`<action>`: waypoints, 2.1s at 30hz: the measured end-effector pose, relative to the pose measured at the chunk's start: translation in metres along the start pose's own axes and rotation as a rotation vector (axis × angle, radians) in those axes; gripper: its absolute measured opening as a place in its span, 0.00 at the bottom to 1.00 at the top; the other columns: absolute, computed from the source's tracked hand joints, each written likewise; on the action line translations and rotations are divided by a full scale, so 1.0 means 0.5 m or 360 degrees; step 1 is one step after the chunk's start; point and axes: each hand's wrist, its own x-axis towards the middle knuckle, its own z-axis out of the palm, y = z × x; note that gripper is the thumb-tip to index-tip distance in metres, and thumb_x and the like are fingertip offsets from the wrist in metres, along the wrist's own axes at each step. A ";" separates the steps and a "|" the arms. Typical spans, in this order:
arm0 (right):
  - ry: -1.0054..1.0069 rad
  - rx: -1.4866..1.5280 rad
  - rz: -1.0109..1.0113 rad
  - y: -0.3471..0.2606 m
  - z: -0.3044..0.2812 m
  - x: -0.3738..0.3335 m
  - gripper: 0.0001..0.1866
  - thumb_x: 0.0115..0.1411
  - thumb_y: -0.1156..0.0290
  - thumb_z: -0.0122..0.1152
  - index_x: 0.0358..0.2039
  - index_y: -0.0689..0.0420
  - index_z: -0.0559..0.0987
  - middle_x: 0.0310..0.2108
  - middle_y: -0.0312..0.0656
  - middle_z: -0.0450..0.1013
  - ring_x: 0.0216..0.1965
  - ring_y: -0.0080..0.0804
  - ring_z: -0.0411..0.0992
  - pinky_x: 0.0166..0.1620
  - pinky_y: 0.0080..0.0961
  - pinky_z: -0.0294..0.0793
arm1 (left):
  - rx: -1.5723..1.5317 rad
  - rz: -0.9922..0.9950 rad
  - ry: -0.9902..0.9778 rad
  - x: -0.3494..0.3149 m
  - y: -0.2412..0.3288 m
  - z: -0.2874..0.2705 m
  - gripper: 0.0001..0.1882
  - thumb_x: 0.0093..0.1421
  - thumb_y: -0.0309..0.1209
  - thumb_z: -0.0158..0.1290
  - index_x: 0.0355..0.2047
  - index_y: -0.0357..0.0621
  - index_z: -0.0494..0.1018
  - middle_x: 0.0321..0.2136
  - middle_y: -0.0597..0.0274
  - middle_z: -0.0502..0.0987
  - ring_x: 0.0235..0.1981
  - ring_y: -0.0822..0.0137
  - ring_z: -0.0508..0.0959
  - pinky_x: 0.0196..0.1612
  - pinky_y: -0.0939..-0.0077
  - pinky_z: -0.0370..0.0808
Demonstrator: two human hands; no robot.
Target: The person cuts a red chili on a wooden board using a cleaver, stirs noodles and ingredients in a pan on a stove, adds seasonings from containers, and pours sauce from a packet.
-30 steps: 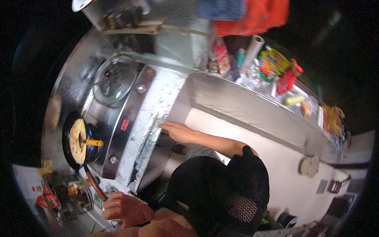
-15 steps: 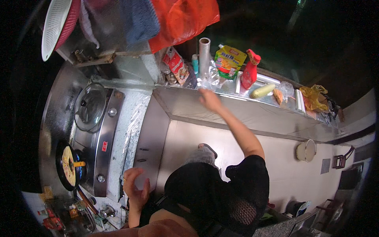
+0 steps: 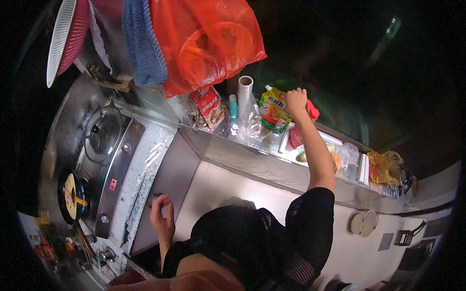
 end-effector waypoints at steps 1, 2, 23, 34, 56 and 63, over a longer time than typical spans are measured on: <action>0.0134 0.0097 0.0008 0.017 0.002 0.001 0.06 0.49 0.69 0.50 0.25 0.54 0.75 0.24 0.40 0.73 0.32 0.37 0.70 0.34 0.32 0.67 | 0.0012 -0.0012 -0.0021 0.008 0.007 0.015 0.12 0.49 0.18 0.52 0.35 0.37 0.70 0.26 0.57 0.70 0.28 0.64 0.71 0.34 0.77 0.67; 0.0262 0.0208 0.0007 0.018 -0.015 0.003 0.06 0.49 0.69 0.49 0.25 0.55 0.75 0.23 0.41 0.73 0.30 0.38 0.71 0.33 0.33 0.68 | 0.0025 -0.0005 -0.0029 0.016 0.010 0.029 0.12 0.48 0.18 0.52 0.35 0.37 0.70 0.26 0.57 0.70 0.28 0.64 0.71 0.34 0.77 0.67; -0.2169 0.3967 -0.0788 -0.409 -0.479 -0.239 0.17 0.58 0.76 0.47 0.48 0.58 0.60 0.41 0.40 0.66 0.42 0.25 0.66 0.47 0.23 0.64 | -0.0324 -0.0223 0.0146 -0.033 -0.040 0.140 0.46 0.42 0.28 0.63 0.58 0.42 0.47 0.53 0.51 0.59 0.52 0.57 0.63 0.54 0.67 0.60; -0.2545 0.2918 -0.3046 -0.865 -0.768 -0.317 0.14 0.62 0.65 0.44 0.43 0.61 0.65 0.36 0.49 0.72 0.35 0.33 0.73 0.38 0.26 0.72 | -0.0517 -0.0486 0.1854 -0.207 -0.095 -0.226 0.30 0.46 0.28 0.60 0.49 0.34 0.62 0.46 0.58 0.67 0.46 0.67 0.67 0.50 0.74 0.63; 0.0246 0.2537 -0.2478 -1.450 -0.841 -0.146 0.06 0.54 0.71 0.51 0.32 0.55 0.74 0.27 0.44 0.73 0.26 0.39 0.72 0.30 0.29 0.71 | -0.0102 -0.0959 0.1652 -0.106 -0.247 -0.968 0.19 0.48 0.32 0.60 0.38 0.37 0.70 0.32 0.63 0.75 0.28 0.74 0.74 0.29 0.81 0.70; -0.1299 0.3733 -0.1446 -1.496 -0.834 -0.033 0.14 0.59 0.64 0.50 0.28 0.63 0.74 0.33 0.44 0.73 0.19 0.21 0.71 0.23 0.14 0.72 | -0.0048 -0.1014 0.1561 -0.045 -0.376 -1.034 0.17 0.47 0.32 0.60 0.35 0.37 0.71 0.30 0.62 0.76 0.24 0.74 0.73 0.25 0.80 0.69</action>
